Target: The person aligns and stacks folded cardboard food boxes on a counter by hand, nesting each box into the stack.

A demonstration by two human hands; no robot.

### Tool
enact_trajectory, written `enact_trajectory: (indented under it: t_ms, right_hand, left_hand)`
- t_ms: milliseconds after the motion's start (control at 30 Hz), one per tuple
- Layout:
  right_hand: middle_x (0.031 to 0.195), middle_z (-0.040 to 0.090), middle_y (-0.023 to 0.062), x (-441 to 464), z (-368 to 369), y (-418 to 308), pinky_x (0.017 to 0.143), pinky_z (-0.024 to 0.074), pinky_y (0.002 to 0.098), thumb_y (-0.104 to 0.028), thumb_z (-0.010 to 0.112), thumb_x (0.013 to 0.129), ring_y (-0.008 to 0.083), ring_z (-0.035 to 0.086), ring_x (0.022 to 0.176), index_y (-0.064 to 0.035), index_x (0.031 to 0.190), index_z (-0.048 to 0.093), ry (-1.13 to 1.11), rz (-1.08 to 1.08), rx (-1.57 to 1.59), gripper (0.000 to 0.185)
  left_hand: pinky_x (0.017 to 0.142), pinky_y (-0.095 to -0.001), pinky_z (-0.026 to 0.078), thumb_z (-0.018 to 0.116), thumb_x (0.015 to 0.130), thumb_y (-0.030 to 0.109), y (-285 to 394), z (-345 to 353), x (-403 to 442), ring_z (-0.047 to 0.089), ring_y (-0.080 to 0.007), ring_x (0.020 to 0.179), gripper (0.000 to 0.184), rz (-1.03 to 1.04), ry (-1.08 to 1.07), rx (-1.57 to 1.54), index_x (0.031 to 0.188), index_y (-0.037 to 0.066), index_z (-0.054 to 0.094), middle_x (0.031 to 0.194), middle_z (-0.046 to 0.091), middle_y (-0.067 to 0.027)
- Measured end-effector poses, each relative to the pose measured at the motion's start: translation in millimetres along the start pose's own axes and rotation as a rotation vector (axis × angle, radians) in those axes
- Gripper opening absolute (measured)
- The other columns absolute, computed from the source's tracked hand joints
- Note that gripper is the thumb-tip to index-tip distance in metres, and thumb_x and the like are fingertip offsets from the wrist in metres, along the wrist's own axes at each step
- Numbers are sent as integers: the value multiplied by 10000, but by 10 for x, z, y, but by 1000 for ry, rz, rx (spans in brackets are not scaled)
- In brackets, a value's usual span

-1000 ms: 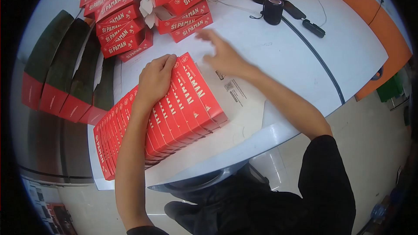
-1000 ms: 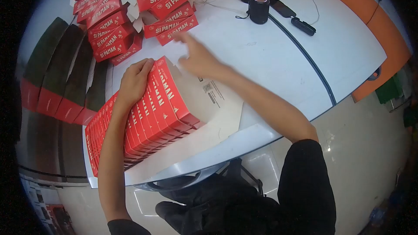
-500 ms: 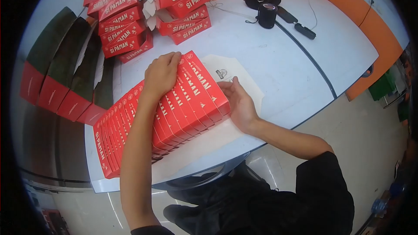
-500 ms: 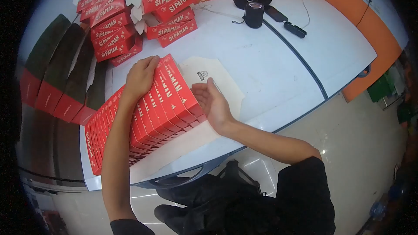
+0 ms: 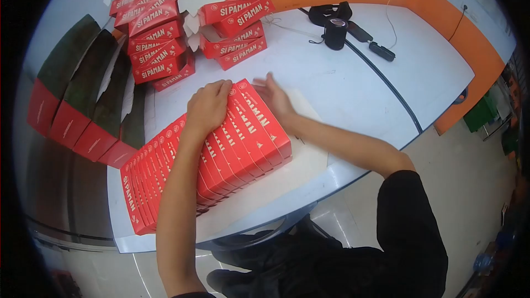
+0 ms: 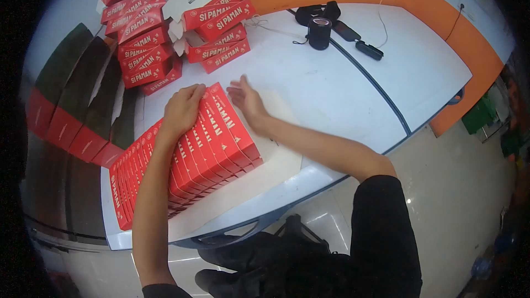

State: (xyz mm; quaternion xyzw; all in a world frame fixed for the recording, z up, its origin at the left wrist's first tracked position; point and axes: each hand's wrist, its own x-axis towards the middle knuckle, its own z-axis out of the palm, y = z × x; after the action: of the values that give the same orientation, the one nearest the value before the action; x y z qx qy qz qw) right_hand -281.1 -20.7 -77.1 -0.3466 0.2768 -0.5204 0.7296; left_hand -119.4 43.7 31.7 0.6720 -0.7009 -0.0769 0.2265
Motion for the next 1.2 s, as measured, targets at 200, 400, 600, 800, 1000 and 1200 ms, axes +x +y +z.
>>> enact_trajectory:
  t_ms: [200, 400, 600, 800, 1000, 1200]
  right_hand:
    - [1438, 518, 190, -129, 177, 39, 1155, 412, 427, -603, 384, 1087, 264, 503, 1355, 23, 1492, 404, -62, 27, 159, 746]
    - [1553, 442, 222, -94, 113, 16, 1265, 225, 436, -621, 355, 1083, 308, 372, 1491, 36, 1535, 360, -62, -23, 71, 797]
    - [1572, 439, 225, -582, -24, -427, 1278, 208, 442, -593, 336, 1094, 316, 354, 1508, 36, 1549, 351, 69, -118, 10, 776]
    - [1540, 471, 224, -1264, 49, -145, 1257, 258, 430, -569, 346, 1101, 298, 401, 1474, 42, 1501, 401, 146, -48, 91, 732]
    - [1452, 518, 211, -1152, 45, -136, 1234, 302, 416, -520, 366, 1109, 286, 447, 1423, 44, 1463, 407, 110, -99, 161, 668]
    - [1471, 532, 167, -866, -200, -366, 1156, 376, 443, -555, 329, 1102, 280, 493, 1372, -14, 1466, 459, -105, -308, -126, 665]
  left_hand:
    - [970, -524, 493, 417, 1065, 407, -97, 35, 24, 673, -444, 1081, 458, 53, 40, 28, 1193, 105, 738, 1112, 741, -215]
    - [968, -519, 495, 419, 1064, 404, -1, -5, 17, 668, -434, 1100, 459, -6, -26, 15, 1212, 106, 735, 1146, 736, -205]
    - [971, -519, 494, 409, 1066, 401, -53, 20, -9, 662, -434, 1112, 464, 42, 29, 15, 1226, 108, 732, 1181, 727, -206]
    - [977, -520, 492, 403, 1065, 388, -30, -4, 47, 658, -426, 1116, 463, 33, -58, 3, 1227, 99, 725, 1179, 726, -203]
    - [986, -501, 486, 399, 1065, 373, -87, 3, 18, 644, -403, 1161, 444, 33, -14, 29, 1261, 121, 708, 1233, 708, -197]
    - [1016, -417, 473, 390, 1101, 376, -156, -29, 54, 661, -320, 1185, 461, 83, 90, -511, 1309, 79, 674, 1221, 739, -127]
